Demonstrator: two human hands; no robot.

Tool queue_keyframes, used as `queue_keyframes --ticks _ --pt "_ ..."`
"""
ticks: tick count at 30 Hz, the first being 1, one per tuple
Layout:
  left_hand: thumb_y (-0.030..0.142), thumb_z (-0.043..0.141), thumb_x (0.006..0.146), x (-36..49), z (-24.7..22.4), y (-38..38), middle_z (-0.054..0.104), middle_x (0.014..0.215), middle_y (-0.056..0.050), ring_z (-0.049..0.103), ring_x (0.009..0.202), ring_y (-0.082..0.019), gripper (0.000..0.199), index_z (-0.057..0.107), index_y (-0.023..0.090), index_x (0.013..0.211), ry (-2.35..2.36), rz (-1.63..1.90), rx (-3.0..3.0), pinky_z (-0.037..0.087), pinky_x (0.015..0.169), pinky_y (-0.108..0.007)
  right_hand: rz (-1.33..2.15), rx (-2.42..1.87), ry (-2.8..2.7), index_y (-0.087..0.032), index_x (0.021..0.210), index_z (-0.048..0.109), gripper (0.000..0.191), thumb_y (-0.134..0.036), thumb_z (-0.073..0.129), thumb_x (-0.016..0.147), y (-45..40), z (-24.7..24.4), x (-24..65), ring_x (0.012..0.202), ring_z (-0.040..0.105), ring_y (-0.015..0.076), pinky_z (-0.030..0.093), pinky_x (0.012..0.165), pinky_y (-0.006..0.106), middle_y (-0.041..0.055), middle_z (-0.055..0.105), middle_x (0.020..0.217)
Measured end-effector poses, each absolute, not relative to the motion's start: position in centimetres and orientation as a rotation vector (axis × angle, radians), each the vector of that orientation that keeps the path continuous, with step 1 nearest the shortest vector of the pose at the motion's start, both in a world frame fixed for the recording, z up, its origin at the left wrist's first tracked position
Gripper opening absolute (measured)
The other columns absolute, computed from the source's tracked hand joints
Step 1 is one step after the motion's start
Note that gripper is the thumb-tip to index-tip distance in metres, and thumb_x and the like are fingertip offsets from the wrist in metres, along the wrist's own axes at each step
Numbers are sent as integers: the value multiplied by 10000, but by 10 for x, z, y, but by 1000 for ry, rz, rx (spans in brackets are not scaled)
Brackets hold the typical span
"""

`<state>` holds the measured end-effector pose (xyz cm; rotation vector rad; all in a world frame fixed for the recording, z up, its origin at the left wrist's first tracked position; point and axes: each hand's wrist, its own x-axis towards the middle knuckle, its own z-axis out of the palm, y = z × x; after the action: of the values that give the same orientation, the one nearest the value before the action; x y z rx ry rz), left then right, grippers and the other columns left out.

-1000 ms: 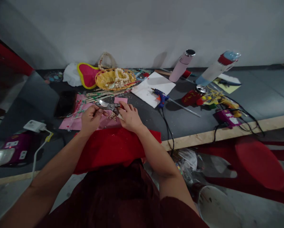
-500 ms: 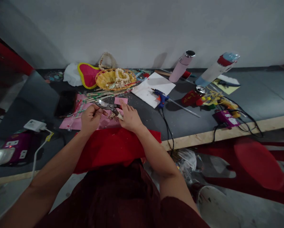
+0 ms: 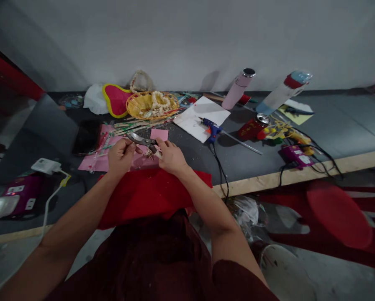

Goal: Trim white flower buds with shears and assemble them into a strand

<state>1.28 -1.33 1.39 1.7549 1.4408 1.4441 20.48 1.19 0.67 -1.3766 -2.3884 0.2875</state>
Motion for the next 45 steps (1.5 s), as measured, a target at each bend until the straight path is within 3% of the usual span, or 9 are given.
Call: queue_keyframes --ticks 11,19,25,31,36,41,45 --pt "267 538 854 11 21 -14 698 689 -16 587 605 -112 195 694 166 796 1497 1415 1753 409 541 -211 312 -1470 -2375 -177 1414 345 607 -266 480 829 12 9 202 1070 530 286 455 889 428 138 578 1191" --pt "423 583 839 6 12 -7 641 565 -14 303 361 -47 302 648 161 703 1111 1320 1372 192 369 -207 283 -1416 -2420 -201 1458 274 655 -272 477 840 16 8 208 1139 486 290 443 896 432 135 536 1271" --pt "411 591 834 6 16 -8 657 579 -22 347 378 -50 283 649 154 730 1159 1337 1429 224 376 -199 264 -1416 -2408 -191 1412 365 568 -332 477 874 15 11 209 1083 524 276 434 906 396 129 574 1210" --pt "338 555 856 6 19 -10 653 576 -18 382 391 -50 258 641 148 705 1259 1360 1492 262 392 -192 251 -1413 -2420 -181 1391 387 551 -232 462 847 10 13 207 996 564 255 448 873 357 116 616 1103" --pt "321 565 848 11 19 -11 681 639 -28 538 501 -85 207 645 157 750 1311 1408 1535 389 478 -193 266 -1429 -2390 -191 1378 397 563 -229 479 822 11 11 207 974 573 251 457 850 349 105 621 1079" --pt "322 620 810 13 15 -10 706 774 -31 608 635 -114 174 648 169 888 1395 1456 1544 467 585 -218 272 -1470 -2368 -212 1398 372 576 -267 485 836 14 10 208 1041 548 269 448 873 388 111 601 1151" --pt "299 586 834 13 13 -10 712 786 -17 543 554 -84 145 662 176 837 1445 1418 1598 435 545 -205 267 -1482 -2382 -222 1439 313 605 -332 469 864 16 10 210 1132 494 303 441 878 448 131 548 1251"
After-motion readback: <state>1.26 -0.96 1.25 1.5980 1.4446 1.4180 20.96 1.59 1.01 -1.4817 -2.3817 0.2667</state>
